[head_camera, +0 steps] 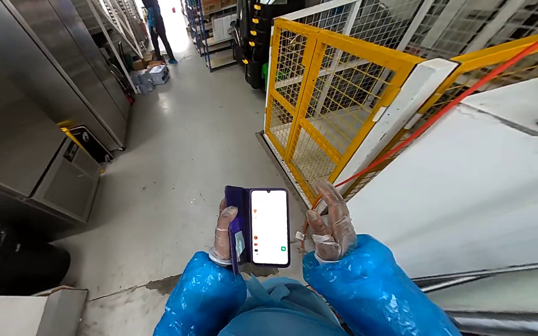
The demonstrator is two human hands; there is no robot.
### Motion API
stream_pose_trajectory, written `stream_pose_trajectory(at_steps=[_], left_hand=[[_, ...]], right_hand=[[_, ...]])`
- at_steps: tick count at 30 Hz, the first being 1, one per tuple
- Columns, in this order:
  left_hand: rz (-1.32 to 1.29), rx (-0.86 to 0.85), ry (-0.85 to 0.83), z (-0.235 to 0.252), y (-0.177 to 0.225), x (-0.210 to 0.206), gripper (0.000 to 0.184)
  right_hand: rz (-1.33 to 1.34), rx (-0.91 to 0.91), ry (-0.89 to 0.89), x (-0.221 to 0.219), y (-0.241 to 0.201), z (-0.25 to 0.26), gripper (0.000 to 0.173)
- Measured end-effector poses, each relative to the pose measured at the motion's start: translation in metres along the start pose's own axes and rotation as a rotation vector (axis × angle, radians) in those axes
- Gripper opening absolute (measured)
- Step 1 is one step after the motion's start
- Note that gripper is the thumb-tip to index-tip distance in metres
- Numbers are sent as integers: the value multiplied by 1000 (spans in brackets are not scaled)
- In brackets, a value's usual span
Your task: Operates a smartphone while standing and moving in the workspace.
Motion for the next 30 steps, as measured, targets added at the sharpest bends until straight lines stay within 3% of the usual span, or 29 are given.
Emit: stream_pose_trajectory(at_steps=[16, 30], left_hand=[[31, 15, 43, 4, 0, 5, 65], [-36, 21, -14, 9, -4, 2, 56]], right_hand=[[-6, -23, -13, -2, 0, -1, 65], [-3, -15, -11, -2, 8, 0, 67]])
Point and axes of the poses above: each hand's wrist, its own z-axis towards the middle knuckle, its own x-axis out of the back of the hand, y = z × x, the point moved 4 cm from there along z, towards the middle knuckle, and after that the axes turned 4 degrees about x, right-handed, at the moved point
